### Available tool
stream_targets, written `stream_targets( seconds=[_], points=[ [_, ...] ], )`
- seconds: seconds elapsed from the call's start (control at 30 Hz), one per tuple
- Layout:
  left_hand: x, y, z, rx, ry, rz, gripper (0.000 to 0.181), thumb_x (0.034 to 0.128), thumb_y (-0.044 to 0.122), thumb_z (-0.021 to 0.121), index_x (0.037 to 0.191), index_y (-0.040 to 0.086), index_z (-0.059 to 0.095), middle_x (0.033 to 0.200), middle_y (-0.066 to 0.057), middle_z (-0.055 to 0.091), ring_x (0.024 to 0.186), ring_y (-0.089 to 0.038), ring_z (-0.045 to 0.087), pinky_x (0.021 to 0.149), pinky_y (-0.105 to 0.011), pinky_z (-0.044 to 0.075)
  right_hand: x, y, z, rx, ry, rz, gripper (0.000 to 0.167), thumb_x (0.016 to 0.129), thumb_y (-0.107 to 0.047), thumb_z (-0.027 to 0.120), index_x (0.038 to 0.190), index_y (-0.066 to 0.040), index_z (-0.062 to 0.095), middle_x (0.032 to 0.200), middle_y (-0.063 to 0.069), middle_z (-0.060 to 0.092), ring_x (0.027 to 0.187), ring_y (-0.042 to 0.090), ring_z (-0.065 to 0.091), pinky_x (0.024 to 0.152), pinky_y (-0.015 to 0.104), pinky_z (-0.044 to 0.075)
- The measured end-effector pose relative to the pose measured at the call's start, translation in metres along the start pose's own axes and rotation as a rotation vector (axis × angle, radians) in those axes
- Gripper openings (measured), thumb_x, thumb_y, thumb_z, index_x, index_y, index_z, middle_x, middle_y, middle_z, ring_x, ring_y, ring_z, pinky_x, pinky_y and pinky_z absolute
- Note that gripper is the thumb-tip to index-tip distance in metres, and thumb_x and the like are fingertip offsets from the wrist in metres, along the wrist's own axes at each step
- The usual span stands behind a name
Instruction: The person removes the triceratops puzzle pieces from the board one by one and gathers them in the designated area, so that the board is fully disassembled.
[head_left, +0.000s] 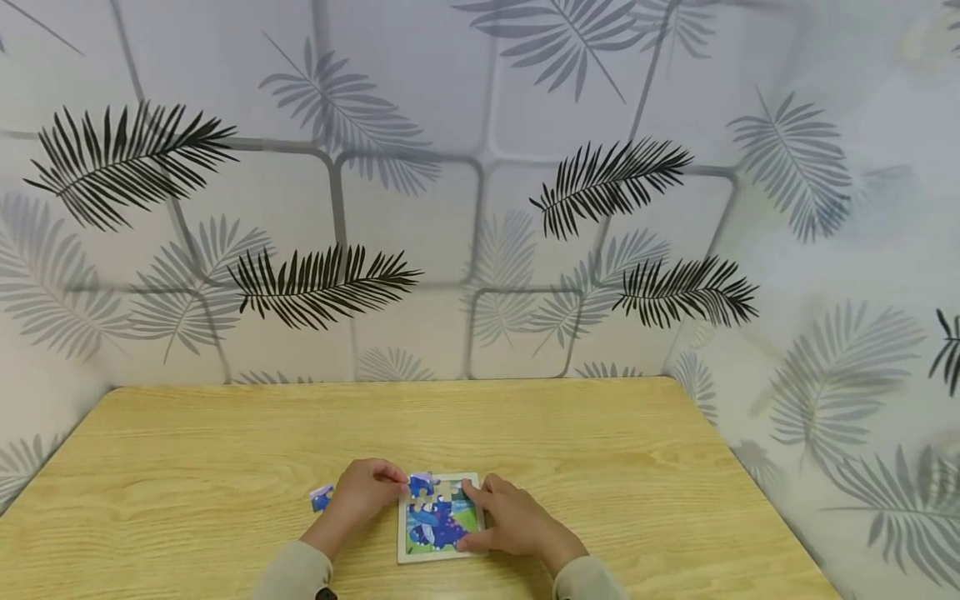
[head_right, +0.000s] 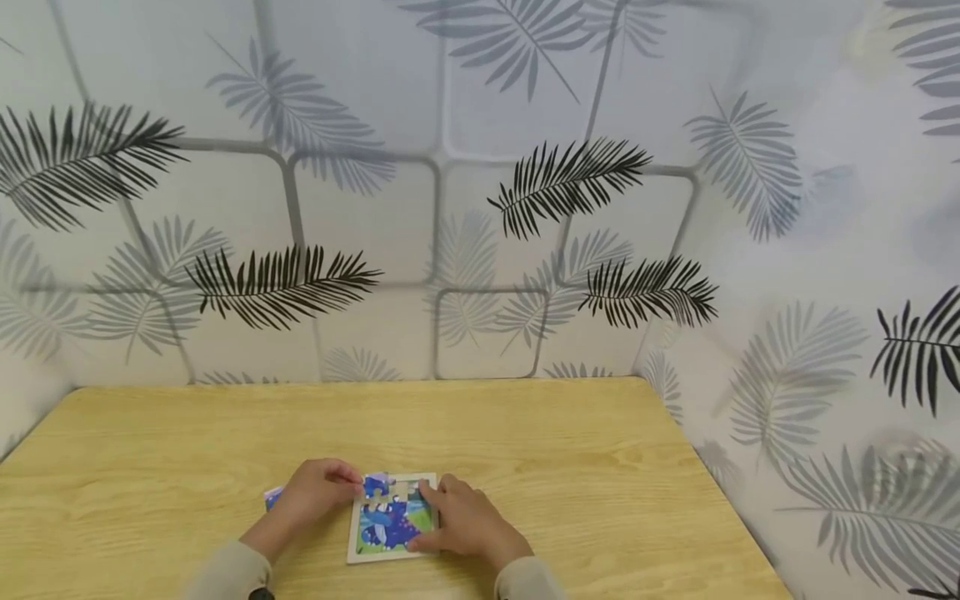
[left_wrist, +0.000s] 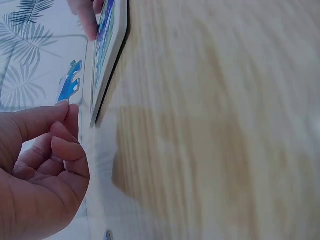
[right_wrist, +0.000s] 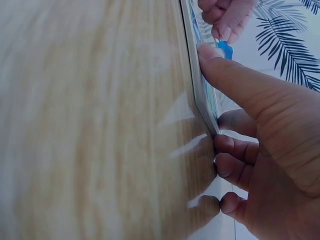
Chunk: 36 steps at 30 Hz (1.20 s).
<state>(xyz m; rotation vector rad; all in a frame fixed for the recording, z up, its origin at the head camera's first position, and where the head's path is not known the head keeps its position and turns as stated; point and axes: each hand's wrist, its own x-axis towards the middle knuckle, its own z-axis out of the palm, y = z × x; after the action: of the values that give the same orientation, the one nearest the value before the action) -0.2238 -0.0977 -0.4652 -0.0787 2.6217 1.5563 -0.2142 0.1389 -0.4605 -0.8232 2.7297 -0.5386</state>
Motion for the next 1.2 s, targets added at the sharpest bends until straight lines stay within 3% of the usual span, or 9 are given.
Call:
stream_targets(
  seconds=[0.33, 0.6, 0.87, 1.2],
  points=[
    [-0.001, -0.013, -0.035, 0.028, 0.053, -0.003, 0.009, 0.0762, 0.006, 0.075, 0.081, 0.002, 0.068, 0.075, 0.000, 0.064, 0.070, -0.014, 0.054, 0.064, -0.028, 0.046, 0.001, 0.003, 0.000, -0.004, 0.019, -0.023, 0.082, 0.079, -0.050, 0.071, 0.142, -0.008, 0.042, 0.090, -0.005, 0.036, 0.075, 0.010, 0.035, 0.065, 0.023, 0.030],
    [-0.001, -0.023, -0.058, 0.086, 0.046, -0.022, 0.008, 0.0806, 0.007, 0.071, 0.085, 0.001, 0.069, 0.082, -0.002, 0.067, 0.074, -0.016, 0.058, 0.067, -0.033, 0.049, 0.000, 0.004, 0.001, 0.016, 0.018, -0.028, 0.082, 0.079, -0.049, 0.071, 0.143, -0.007, 0.041, 0.089, -0.005, 0.035, 0.074, 0.009, 0.033, 0.064, 0.022, 0.029],
    [-0.002, -0.029, -0.068, 0.140, 0.038, -0.056, 0.007, 0.0808, 0.008, 0.071, 0.083, 0.002, 0.068, 0.081, -0.002, 0.065, 0.074, -0.016, 0.056, 0.067, -0.032, 0.047, 0.000, 0.003, 0.001, 0.027, 0.013, -0.022, 0.082, 0.079, -0.049, 0.071, 0.143, -0.007, 0.041, 0.088, -0.005, 0.035, 0.074, 0.009, 0.033, 0.064, 0.022, 0.028],
    [-0.002, -0.032, -0.071, 0.192, 0.039, -0.058, 0.006, 0.0807, 0.007, 0.071, 0.080, 0.002, 0.068, 0.074, 0.000, 0.065, 0.069, -0.015, 0.057, 0.066, -0.034, 0.049, 0.000, 0.004, 0.002, 0.023, 0.022, -0.027, 0.082, 0.079, -0.049, 0.072, 0.142, -0.007, 0.042, 0.088, -0.005, 0.035, 0.075, 0.009, 0.033, 0.064, 0.022, 0.029]
  ],
)
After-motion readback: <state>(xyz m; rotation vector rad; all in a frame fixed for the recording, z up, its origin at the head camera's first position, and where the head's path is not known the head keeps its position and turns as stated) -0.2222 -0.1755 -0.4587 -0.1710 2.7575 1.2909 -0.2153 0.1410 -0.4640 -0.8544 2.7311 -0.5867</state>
